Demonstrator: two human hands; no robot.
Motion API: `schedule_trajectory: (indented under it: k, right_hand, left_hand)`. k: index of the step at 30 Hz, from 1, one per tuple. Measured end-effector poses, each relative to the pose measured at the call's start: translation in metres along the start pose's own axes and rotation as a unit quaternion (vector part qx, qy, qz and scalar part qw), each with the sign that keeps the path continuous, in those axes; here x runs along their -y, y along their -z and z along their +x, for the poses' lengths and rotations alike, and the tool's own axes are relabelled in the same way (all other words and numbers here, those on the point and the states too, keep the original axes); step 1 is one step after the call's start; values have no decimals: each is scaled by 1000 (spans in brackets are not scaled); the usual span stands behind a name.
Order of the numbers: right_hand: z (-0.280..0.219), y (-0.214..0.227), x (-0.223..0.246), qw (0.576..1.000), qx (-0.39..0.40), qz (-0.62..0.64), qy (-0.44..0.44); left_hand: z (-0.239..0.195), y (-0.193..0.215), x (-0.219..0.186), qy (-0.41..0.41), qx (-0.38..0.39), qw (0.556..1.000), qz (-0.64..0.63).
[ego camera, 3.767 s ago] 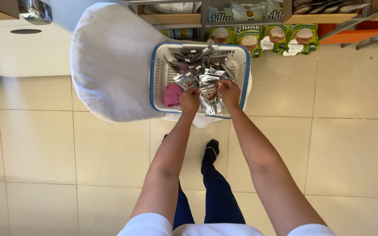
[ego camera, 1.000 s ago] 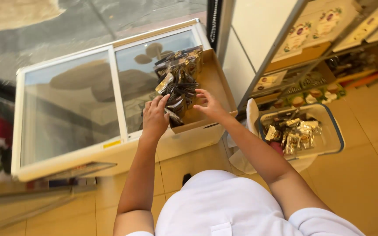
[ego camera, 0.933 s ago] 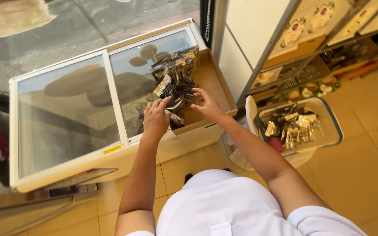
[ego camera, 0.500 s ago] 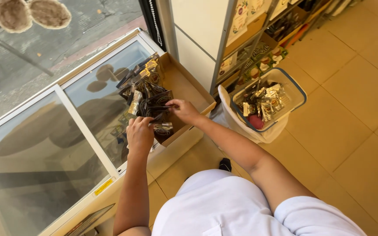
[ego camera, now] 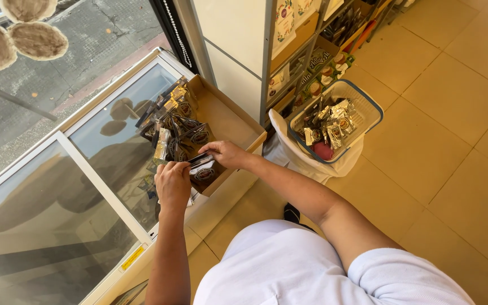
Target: The person cleans a cardboard box using a cloth, moving several silver-colored packets from a white basket into the box.
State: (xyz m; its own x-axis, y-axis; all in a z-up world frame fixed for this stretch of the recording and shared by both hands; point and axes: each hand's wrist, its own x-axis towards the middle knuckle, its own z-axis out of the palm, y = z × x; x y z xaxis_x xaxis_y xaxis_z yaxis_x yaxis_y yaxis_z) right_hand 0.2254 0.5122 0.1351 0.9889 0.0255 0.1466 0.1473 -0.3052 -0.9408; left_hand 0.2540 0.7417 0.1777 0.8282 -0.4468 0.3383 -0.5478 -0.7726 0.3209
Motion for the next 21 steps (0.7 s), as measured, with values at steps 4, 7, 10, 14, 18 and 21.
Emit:
schedule_trajectory:
  k: [4, 7, 10, 14, 18, 21]
  right_hand:
    - [-7, 7, 15, 997, 58, 4, 56]
    - [-7, 4, 13, 993, 81, -29, 75]
    - [-3, -4, 0, 992, 28, -100, 68]
    - [0, -6, -14, 983, -53, -155, 81]
    - [-2, 1, -13, 958, -129, -197, 166]
    - [-2, 24, -3, 953, -162, -161, 196]
  left_hand:
    - [-1, -4, 1, -7, -14, 1000, 6]
    - [-2, -2, -4, -12, -26, 999, -18]
    - [-1, -5, -13, -14, -32, 999, -26]
    - [-1, -6, -26, -9, -42, 999, -28]
    - [4, 6, -54, -18, -98, 994, -54]
    - [11, 22, -82, -25, -154, 985, -73]
